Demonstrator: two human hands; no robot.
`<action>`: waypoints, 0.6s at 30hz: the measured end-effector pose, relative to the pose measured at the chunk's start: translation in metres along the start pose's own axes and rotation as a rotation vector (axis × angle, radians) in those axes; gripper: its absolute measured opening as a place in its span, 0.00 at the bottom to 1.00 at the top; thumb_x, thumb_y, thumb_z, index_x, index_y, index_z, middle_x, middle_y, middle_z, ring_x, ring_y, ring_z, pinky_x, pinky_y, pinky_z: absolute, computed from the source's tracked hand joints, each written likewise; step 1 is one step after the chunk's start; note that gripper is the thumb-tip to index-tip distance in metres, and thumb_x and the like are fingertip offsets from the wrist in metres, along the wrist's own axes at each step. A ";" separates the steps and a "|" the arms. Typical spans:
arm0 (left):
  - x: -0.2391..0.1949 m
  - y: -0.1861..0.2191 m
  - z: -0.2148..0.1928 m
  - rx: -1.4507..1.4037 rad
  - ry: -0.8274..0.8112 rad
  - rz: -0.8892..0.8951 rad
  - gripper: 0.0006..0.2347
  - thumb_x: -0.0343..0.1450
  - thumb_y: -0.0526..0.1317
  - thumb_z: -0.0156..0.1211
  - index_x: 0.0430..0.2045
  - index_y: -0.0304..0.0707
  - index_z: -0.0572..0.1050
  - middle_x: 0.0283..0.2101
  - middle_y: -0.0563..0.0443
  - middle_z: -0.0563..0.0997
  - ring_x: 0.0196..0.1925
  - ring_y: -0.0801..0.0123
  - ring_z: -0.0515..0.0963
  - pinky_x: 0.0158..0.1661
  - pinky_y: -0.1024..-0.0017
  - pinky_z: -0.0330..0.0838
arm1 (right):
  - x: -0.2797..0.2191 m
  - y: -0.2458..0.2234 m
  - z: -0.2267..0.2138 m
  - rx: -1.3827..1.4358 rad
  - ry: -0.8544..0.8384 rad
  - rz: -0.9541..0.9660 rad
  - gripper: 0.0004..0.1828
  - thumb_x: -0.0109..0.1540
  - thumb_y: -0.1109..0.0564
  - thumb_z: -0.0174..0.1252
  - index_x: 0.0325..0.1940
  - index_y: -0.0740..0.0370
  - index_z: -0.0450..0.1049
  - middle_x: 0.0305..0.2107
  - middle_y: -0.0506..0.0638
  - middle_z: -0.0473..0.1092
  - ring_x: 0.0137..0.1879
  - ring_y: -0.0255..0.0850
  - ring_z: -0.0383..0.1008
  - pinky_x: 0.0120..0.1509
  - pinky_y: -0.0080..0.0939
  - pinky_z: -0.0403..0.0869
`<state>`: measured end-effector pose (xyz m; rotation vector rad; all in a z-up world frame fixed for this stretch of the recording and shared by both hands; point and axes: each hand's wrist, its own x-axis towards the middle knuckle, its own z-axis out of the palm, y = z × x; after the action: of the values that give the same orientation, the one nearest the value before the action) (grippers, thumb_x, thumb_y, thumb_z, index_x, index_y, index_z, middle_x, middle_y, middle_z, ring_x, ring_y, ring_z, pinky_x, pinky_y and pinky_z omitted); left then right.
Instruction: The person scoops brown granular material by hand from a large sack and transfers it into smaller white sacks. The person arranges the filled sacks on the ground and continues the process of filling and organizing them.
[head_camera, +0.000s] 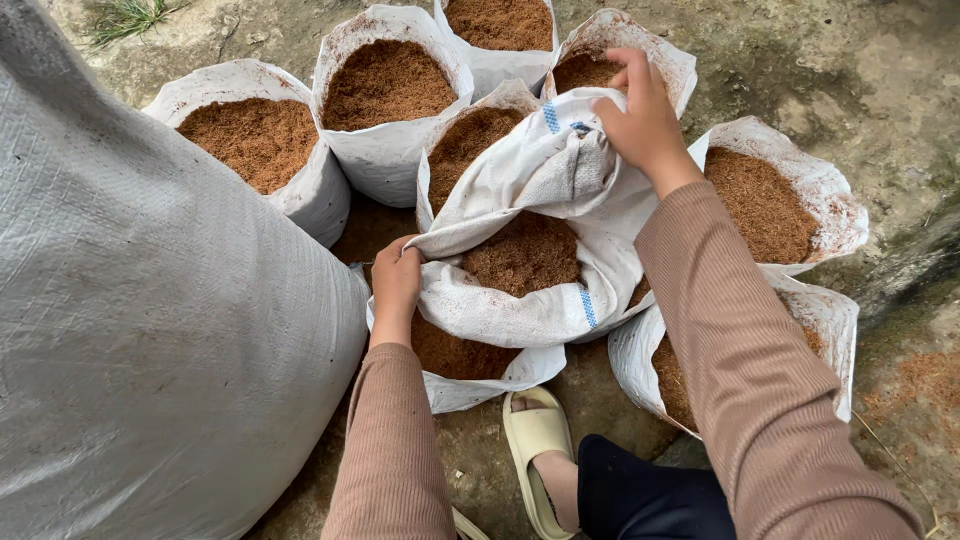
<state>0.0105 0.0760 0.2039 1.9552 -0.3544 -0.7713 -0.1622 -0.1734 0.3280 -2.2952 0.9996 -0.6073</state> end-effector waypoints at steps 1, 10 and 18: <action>-0.004 0.003 -0.001 0.001 0.001 0.001 0.19 0.58 0.38 0.41 0.35 0.49 0.80 0.39 0.59 0.82 0.44 0.73 0.75 0.45 0.74 0.65 | -0.009 -0.005 -0.001 0.001 0.001 0.000 0.24 0.59 0.59 0.48 0.59 0.56 0.56 0.40 0.53 0.59 0.48 0.44 0.61 0.55 0.49 0.61; -0.010 -0.006 0.004 -0.059 0.060 0.038 0.17 0.60 0.37 0.40 0.30 0.42 0.80 0.30 0.58 0.80 0.36 0.74 0.73 0.40 0.75 0.64 | -0.011 0.024 0.038 -0.760 -0.098 -0.679 0.46 0.48 0.42 0.66 0.68 0.42 0.56 0.59 0.46 0.63 0.58 0.54 0.65 0.49 0.55 0.65; -0.013 -0.001 0.000 0.061 0.043 -0.108 0.09 0.60 0.38 0.40 0.25 0.47 0.71 0.32 0.56 0.75 0.35 0.66 0.69 0.37 0.67 0.59 | 0.003 -0.009 0.027 0.003 -0.238 0.141 0.06 0.59 0.55 0.47 0.27 0.52 0.65 0.21 0.42 0.61 0.27 0.34 0.57 0.31 0.37 0.56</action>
<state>0.0007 0.0834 0.2077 2.0586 -0.2507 -0.7939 -0.1399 -0.1623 0.3142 -2.2093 1.0310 -0.2697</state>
